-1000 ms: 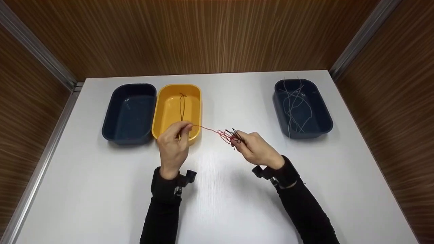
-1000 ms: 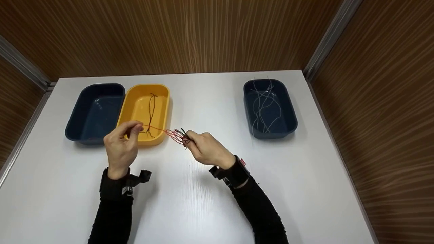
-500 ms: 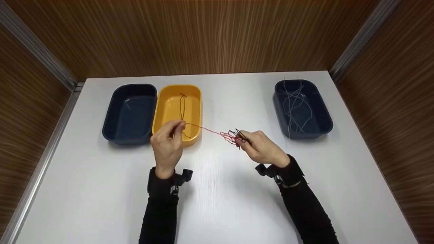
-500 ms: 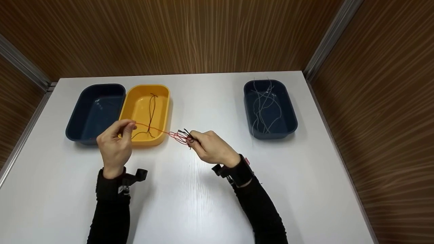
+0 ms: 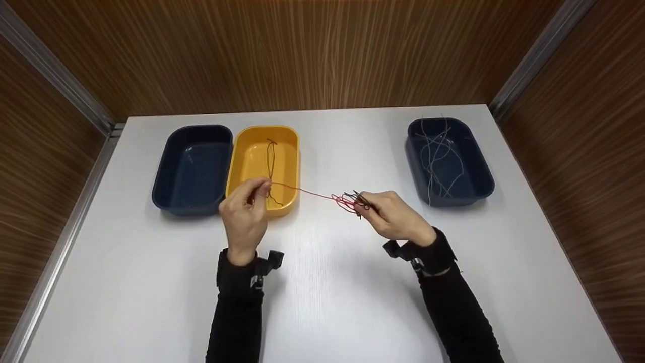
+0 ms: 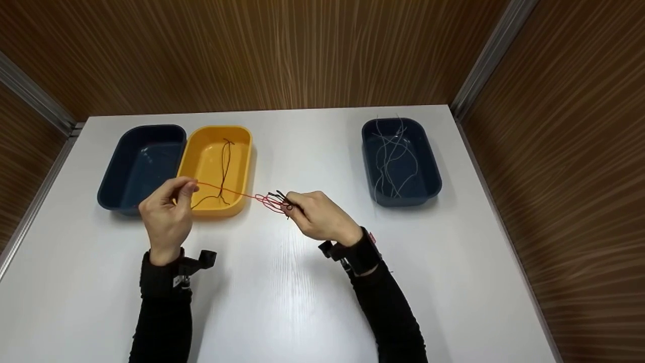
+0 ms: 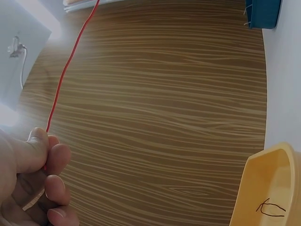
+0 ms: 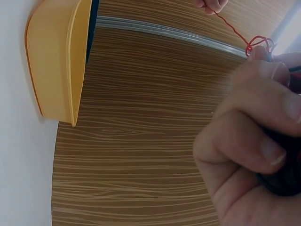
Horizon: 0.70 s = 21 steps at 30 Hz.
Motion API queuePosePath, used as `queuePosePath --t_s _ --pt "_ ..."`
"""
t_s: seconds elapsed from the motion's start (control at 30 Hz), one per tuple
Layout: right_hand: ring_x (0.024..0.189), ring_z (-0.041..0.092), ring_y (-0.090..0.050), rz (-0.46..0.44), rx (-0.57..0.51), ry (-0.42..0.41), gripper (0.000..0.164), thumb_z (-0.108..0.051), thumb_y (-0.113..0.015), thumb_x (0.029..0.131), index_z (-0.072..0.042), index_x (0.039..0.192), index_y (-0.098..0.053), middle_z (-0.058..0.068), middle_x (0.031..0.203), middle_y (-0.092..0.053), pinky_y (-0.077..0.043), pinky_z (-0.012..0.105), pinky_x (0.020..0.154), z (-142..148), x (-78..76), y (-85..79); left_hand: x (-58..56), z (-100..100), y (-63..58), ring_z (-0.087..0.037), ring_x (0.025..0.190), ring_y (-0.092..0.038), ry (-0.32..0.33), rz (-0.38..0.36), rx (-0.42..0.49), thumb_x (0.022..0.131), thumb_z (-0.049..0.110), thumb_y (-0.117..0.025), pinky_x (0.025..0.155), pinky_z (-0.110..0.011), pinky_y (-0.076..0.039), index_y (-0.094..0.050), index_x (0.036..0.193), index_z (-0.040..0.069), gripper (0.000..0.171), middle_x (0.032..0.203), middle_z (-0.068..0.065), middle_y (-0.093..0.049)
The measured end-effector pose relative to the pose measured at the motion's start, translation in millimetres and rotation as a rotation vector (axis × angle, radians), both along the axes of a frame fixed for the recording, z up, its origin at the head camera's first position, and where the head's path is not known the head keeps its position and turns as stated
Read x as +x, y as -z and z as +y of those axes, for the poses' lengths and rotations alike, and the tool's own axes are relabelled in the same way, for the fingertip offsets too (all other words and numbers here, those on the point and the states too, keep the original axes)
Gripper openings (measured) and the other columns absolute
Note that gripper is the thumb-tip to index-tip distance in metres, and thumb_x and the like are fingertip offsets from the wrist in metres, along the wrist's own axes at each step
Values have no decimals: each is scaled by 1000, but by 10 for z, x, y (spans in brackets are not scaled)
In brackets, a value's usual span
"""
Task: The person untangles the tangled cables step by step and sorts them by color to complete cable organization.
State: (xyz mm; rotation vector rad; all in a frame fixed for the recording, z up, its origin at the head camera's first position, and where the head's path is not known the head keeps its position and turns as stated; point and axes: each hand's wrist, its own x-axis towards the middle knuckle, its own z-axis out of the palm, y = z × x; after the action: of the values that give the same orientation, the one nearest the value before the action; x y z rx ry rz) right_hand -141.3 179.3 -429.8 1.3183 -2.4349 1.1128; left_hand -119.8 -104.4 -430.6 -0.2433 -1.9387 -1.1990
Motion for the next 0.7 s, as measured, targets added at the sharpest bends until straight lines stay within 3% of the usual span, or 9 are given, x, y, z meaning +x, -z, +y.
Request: queuePosePath --t_s 0.3,0.7 --pt "56 2 -35 -66 95 -29 18 -4 -53 99 -6 81 -54 -4 63 -43 -32 19 50 3 13 -20 -12 -44 -1 -17 61 -57 -18 14 8 83 -3 -73 62 -14 -42 -73 86 -4 2 78 -15 -73" --pt "56 2 -35 -47 102 -10 17 -3 -54 98 -7 81 -53 -4 63 -43 -32 19 51 32 11 -26 -16 -100 14 -19 63 -60 -31 -9 -3 87 3 -71 63 -13 -43 -74 86 -3 7 80 -15 -73"
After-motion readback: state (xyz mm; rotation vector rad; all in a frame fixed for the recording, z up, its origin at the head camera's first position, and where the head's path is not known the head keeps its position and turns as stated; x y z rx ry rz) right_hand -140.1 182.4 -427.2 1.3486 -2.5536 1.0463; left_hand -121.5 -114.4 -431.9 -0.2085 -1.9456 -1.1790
